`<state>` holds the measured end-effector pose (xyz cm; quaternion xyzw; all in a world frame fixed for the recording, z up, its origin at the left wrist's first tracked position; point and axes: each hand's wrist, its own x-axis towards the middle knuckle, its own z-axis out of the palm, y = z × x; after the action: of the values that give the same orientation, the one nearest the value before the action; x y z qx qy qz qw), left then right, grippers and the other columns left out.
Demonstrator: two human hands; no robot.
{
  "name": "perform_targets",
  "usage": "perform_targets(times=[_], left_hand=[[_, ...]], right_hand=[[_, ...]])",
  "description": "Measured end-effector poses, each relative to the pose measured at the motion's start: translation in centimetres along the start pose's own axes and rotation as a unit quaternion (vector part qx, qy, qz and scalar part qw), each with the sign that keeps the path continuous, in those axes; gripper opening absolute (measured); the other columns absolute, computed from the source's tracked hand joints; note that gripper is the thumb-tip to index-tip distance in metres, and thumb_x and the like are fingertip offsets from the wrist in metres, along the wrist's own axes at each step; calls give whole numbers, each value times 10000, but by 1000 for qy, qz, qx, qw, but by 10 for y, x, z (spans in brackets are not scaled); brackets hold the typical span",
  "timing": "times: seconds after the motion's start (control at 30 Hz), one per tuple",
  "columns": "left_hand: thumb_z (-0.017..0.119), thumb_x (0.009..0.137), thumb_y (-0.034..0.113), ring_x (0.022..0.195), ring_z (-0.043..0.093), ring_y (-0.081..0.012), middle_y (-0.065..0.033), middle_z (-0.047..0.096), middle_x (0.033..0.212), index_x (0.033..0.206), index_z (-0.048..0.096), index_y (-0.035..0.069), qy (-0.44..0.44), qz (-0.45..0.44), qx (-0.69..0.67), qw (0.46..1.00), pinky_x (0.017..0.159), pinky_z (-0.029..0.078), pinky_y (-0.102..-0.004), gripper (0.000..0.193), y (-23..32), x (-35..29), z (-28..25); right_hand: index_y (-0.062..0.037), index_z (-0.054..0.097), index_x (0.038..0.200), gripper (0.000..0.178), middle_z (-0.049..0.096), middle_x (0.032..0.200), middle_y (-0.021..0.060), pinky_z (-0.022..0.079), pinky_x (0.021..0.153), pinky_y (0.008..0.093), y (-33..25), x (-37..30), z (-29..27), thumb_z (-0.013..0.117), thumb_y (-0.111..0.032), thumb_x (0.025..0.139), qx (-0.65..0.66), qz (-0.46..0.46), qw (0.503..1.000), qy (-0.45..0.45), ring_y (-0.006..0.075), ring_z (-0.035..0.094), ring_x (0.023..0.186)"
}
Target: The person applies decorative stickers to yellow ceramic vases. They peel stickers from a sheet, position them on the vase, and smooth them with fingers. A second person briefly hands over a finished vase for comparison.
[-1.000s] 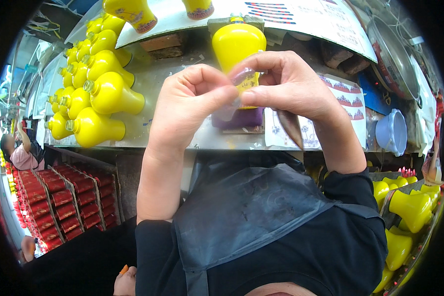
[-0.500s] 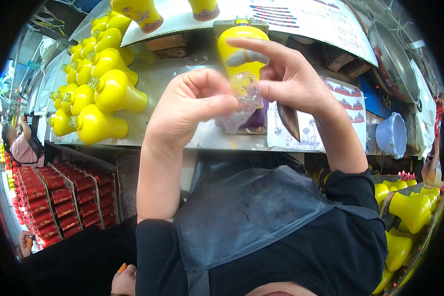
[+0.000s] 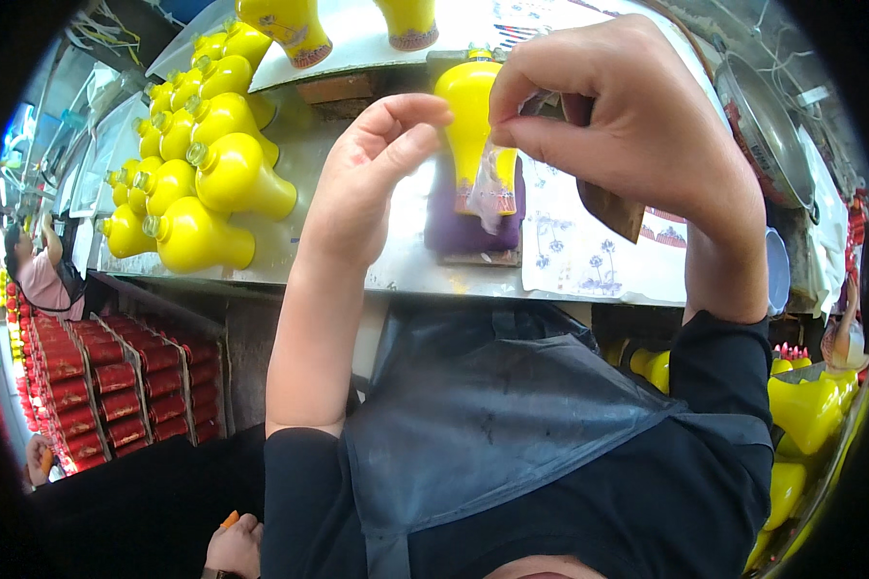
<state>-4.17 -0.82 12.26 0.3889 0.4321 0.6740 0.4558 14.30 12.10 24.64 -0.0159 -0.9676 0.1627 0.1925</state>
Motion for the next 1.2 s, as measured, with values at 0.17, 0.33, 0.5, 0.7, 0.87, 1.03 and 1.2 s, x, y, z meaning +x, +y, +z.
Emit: perform_targets(times=[0.17,0.33,0.5,0.7,0.87,1.03,1.2], left_hand=[[811,847,241,1024,640,-141,-68,685,1103,1194,686,45,22,100,278,955,906,504,-294,418,16,-15,25],[809,829,176,830,684,-148,-102,749,903,986,745,8,86,48,317,943,802,538,-303,239,14,-10,44],[769,878,119,813,668,-84,-42,745,902,994,740,-22,5,-82,181,980,763,529,-231,186,19,-14,38],[830,845,45,843,688,-82,-33,747,968,1077,708,45,-13,-120,59,991,765,532,-220,262,20,-18,33],[832,839,38,811,679,-72,-16,744,936,1084,710,36,-29,-135,32,990,716,526,-205,274,20,-22,28],[833,835,45,759,663,-68,-14,732,883,1121,709,32,-16,-128,47,991,687,525,-203,312,20,-27,24],[822,841,43,749,655,-62,-12,724,861,1146,708,31,-29,-112,21,993,680,526,-205,325,16,-27,26]], right_hand=[[-9,728,960,110,725,806,149,546,619,326,-15,13,-51,702,-79,879,-20,59,985,-159,230,711,700],[-7,747,903,88,713,791,87,565,673,246,15,7,-1,751,-75,848,28,74,994,-77,165,694,682],[11,759,950,160,734,874,125,596,776,250,38,-6,-7,731,-124,868,68,83,991,-81,177,723,766],[14,722,1179,443,733,1051,104,570,818,232,58,-18,22,752,-352,932,255,179,947,-72,152,717,879],[-55,722,939,331,690,850,28,508,690,202,55,-32,52,905,-291,796,375,230,890,-124,76,638,740],[-68,694,906,271,678,776,14,477,550,151,55,-33,39,874,-255,828,428,274,859,-65,40,607,584],[-40,721,1010,294,706,854,27,513,594,170,49,-38,49,850,-260,864,494,238,832,-85,33,609,633]])
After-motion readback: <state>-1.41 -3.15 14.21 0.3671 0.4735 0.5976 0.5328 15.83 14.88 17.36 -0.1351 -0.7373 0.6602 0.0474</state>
